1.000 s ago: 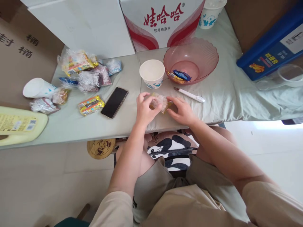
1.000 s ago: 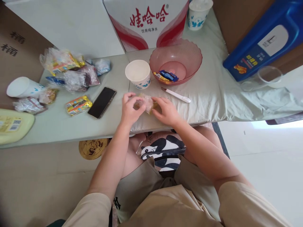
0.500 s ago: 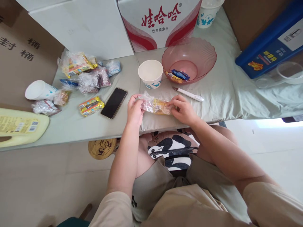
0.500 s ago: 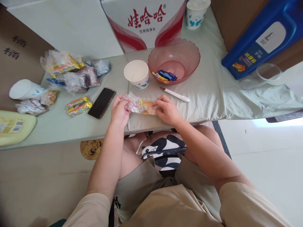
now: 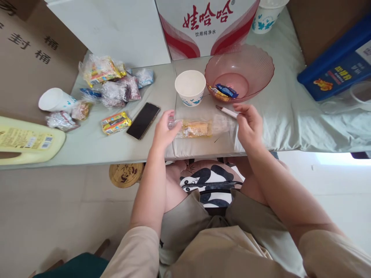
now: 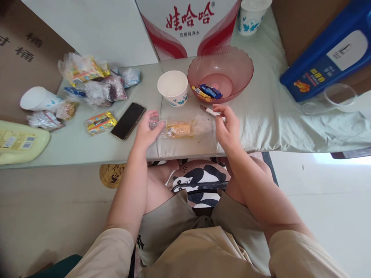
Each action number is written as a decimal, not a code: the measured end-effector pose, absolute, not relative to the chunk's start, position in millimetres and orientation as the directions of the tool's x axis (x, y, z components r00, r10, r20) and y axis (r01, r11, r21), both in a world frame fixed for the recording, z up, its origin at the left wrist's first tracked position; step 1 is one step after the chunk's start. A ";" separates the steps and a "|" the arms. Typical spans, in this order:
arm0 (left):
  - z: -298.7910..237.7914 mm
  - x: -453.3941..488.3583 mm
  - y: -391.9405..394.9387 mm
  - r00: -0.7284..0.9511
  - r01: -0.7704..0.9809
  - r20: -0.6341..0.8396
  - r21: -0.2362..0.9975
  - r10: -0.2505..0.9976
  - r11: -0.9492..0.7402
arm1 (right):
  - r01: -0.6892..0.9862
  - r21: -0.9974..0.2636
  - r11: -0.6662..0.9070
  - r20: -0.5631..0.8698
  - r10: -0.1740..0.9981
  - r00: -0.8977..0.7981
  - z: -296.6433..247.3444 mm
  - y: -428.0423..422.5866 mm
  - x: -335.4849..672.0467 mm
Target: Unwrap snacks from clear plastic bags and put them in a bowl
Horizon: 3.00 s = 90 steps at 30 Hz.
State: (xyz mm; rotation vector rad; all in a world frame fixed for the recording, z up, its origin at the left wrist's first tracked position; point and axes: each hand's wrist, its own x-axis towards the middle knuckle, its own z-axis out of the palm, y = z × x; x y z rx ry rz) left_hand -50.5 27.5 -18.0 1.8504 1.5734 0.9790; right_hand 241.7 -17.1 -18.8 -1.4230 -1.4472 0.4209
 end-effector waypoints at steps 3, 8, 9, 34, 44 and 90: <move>-15.3 -43.5 26.0 0.219 0.658 0.131 0.711 0.967 -0.245 | 0.600 -0.738 0.307 0.366 0.930 -0.026 -17.2 -19.2 231.8; 2.2 -47.3 14.5 0.183 0.656 0.321 0.664 0.929 -0.358 | 0.667 -0.638 0.385 0.426 0.898 -0.110 -4.6 -23.2 227.4; 7.7 -49.2 9.4 0.157 0.655 0.386 0.649 0.909 -0.388 | 0.663 -0.635 0.397 0.467 0.881 -0.080 -0.2 -25.5 228.0; -0.4 -45.0 -13.4 0.467 0.735 0.022 0.547 0.884 -0.402 | 0.813 -0.475 0.336 0.411 0.902 -0.133 -11.5 -36.6 227.4; -2.0 -23.1 -6.8 0.273 0.558 0.214 0.759 0.938 -0.336 | 0.655 -0.530 0.538 0.248 0.837 -0.487 -5.6 -57.0 219.1; 27.2 -4.9 -5.4 0.113 -0.450 -0.503 0.743 0.857 0.496 | 0.731 -0.443 0.519 0.260 0.855 -0.449 -21.9 -42.4 196.5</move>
